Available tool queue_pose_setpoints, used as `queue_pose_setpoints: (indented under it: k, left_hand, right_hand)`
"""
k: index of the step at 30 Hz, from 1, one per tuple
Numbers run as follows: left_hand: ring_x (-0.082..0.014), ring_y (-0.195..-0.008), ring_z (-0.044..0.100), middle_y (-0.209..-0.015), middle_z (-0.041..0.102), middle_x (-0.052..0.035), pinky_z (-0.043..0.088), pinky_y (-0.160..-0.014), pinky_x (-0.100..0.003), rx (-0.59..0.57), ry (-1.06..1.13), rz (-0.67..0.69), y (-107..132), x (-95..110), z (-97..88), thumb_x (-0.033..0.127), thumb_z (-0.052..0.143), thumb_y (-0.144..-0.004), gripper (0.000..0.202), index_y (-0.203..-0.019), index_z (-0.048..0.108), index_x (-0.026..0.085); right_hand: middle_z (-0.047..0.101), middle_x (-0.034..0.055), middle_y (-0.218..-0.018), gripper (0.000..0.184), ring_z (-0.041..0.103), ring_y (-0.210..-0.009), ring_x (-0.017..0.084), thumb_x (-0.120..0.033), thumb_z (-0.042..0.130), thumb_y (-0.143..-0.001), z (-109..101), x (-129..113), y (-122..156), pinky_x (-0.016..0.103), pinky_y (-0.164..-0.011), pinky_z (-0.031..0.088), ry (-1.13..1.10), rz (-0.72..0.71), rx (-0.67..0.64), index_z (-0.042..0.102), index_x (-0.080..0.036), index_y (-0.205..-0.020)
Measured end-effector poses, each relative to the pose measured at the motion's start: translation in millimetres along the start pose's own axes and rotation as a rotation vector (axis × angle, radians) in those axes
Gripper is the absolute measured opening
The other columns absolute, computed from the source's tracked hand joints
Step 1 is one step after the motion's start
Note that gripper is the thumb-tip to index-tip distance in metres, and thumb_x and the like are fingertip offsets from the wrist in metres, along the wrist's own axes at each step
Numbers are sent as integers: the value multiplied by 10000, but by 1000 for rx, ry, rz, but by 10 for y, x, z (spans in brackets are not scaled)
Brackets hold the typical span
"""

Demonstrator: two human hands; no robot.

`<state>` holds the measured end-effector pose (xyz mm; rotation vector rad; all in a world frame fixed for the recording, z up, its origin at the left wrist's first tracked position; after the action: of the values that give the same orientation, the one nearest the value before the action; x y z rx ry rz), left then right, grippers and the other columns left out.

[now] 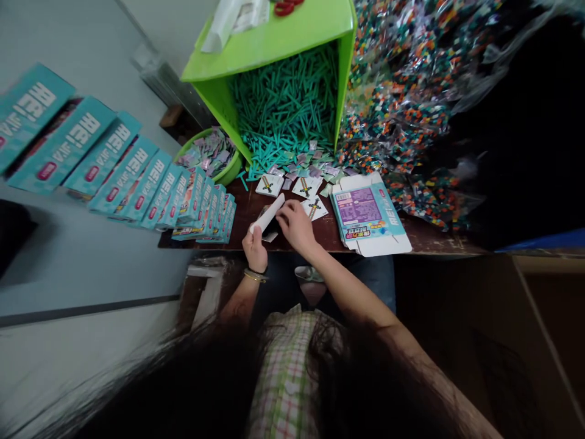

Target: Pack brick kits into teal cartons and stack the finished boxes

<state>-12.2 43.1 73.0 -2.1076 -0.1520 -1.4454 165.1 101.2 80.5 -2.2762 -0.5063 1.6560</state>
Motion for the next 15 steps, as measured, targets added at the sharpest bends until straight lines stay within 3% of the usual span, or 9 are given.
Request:
queue_pose_setpoints:
  k: [3, 6, 11, 15]
  left_hand:
    - [-239, -898, 725, -895, 778, -88, 577, -833, -323, 47, 101, -111, -68, 23, -115, 739, 552, -927, 644, -982, 779, 139]
    - [-257, -952, 746, -946, 796, -98, 592, -872, -336, 45, 348, -223, -155, 1, -141, 774, 647, -839, 658, -948, 777, 138]
    - [-283, -1245, 689, -1234, 775, -109, 539, -1070, -363, 50, 635, -262, -129, -68, -66, 766, 714, -784, 671, -1113, 768, 184]
    - [-288, -1153, 732, -1173, 796, -120, 547, -1046, -379, 86, 627, -397, 42, -285, -41, 755, 812, -679, 716, -1081, 774, 163]
  right_hand:
    - [604, 135, -1344, 337, 516, -1323, 309, -458, 617, -969, -194, -18, 17, 515, -1164, 407, 3, -9, 217, 665, -239, -1221]
    - [515, 139, -1515, 674, 433, -1445, 319, -605, 698, -885, -165, 29, 7, 510, -1213, 359, -122, -7, 233, 553, -226, -1423]
    - [730, 84, -1115, 631, 658, -1069, 270, -735, 630, -865, 168, 295, -24, 447, -1058, 509, -377, 165, 93, 686, -195, -1186]
    - [733, 78, -1181, 717, 651, -1175, 277, -859, 536, -845, 199, 326, 7, 435, -1099, 495, -477, 179, 94, 724, -230, -1133]
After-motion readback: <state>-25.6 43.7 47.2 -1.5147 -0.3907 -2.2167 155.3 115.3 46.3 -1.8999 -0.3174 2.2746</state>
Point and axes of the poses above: each hand's wrist, its own y-axis away from the middle knuckle, its own z-axis out of the palm, x = y × z, the point moved 10 cm from there along -y, towards the middle knuckle
